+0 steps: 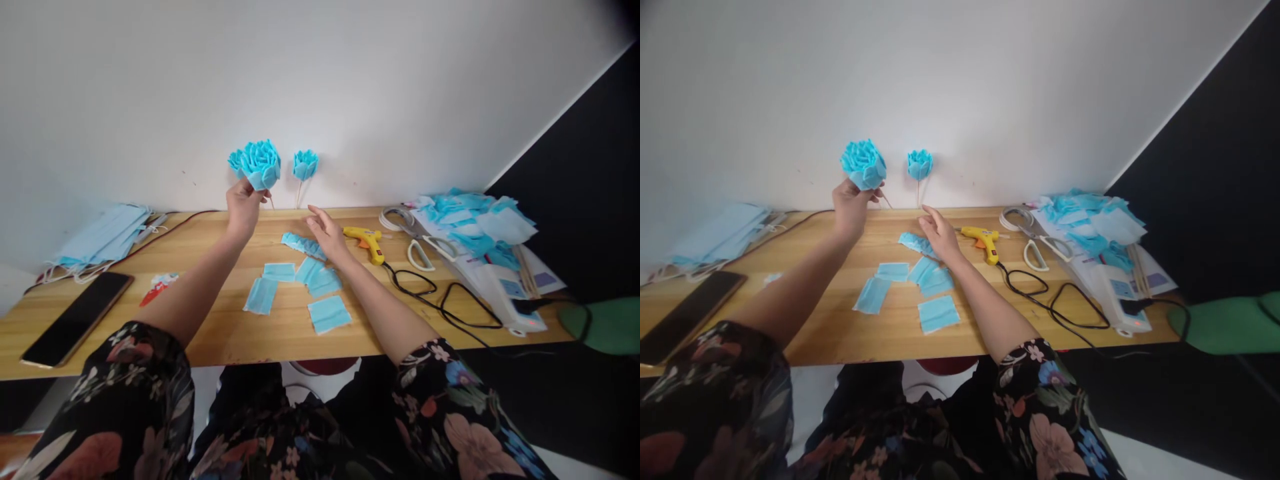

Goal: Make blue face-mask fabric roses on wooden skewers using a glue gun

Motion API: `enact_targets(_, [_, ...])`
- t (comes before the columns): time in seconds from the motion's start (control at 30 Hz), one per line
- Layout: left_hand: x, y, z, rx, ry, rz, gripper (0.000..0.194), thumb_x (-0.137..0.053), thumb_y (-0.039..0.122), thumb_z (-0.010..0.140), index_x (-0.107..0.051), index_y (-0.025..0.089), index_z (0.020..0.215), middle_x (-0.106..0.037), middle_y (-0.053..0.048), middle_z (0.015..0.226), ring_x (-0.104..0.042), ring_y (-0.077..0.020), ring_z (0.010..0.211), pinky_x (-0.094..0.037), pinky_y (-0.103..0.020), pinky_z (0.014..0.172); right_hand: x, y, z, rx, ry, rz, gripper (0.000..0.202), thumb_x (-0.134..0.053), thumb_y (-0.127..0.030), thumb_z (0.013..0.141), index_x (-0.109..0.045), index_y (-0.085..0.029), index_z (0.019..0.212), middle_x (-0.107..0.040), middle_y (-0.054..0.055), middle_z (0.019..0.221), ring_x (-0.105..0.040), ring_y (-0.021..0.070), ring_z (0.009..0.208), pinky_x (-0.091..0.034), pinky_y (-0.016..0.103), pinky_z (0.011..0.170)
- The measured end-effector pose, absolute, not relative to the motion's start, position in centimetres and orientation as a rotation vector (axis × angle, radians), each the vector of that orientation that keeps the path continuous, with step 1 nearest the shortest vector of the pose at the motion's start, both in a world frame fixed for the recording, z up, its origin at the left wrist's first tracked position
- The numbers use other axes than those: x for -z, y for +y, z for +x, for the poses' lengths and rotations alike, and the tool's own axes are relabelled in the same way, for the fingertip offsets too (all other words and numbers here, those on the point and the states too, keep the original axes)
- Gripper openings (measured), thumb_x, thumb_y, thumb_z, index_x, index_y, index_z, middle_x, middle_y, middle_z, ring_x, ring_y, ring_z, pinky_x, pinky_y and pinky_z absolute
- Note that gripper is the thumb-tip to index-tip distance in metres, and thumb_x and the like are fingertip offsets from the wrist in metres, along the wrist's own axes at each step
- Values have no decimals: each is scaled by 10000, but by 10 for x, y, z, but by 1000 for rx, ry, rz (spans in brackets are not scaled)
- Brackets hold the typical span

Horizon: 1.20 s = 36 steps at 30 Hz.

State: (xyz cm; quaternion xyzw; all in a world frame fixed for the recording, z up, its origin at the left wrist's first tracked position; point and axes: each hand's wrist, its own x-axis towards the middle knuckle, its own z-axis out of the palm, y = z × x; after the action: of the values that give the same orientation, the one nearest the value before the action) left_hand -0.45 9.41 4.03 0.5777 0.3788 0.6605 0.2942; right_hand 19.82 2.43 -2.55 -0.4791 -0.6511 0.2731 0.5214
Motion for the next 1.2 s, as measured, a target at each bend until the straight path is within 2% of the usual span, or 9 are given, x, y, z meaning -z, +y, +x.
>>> enact_targets(0.17, [-39, 128, 10, -1733, 1045, 1442, 62, -613, 185, 726, -655, 158, 764, -713, -10, 725, -609, -84, 546, -483, -195, 525, 39, 33, 202, -687, -1602, -1339, 471, -533, -447, 978, -589, -234, 1394, -757, 83, 1213, -700, 237, 1144, -523, 422, 1038])
enact_targets(0.27, [-33, 134, 21, -1712, 1080, 1429, 59, -610, 178, 733, -657, 159, 764, -699, -14, 701, -631, -105, 564, -501, -208, 542, 41, 32, 202, -693, -1639, -1389, 462, -534, -394, 984, -591, -198, 1399, -751, 104, 1229, -706, 242, 1135, -522, 415, 1025])
enact_targets(0.53, [-12, 148, 35, -1693, 1266, 1367, 82, -548, 146, 771, -626, 168, 781, -712, -52, 793, -702, -157, 650, -518, -245, 599, 40, 28, 200, -649, -1699, -1442, 414, -501, -366, 1003, -614, -215, 1372, -777, 81, 1165, -716, 223, 1102, -524, 377, 979])
enact_targets(0.7, [-8, 159, 36, -1674, 1340, 1372, 145, -494, 132, 766, -621, 183, 813, -737, -51, 851, -690, -144, 642, -514, -235, 592, 42, 28, 200, -625, -1725, -1456, 408, -501, -373, 1002, -628, -223, 1359, -779, 81, 1155, -718, 228, 1073, -524, 386, 970])
enact_targets(1.2, [-6, 163, 38, -1650, 1362, 1348, 132, -465, 105, 778, -559, 188, 736, -724, -56, 820, -657, -133, 590, -514, -239, 585, 41, 27, 199, -619, -1746, -1471, 396, -493, -365, 1009, -640, -210, 1343, -772, 93, 1193, -716, 232, 1114, -519, 391, 1000])
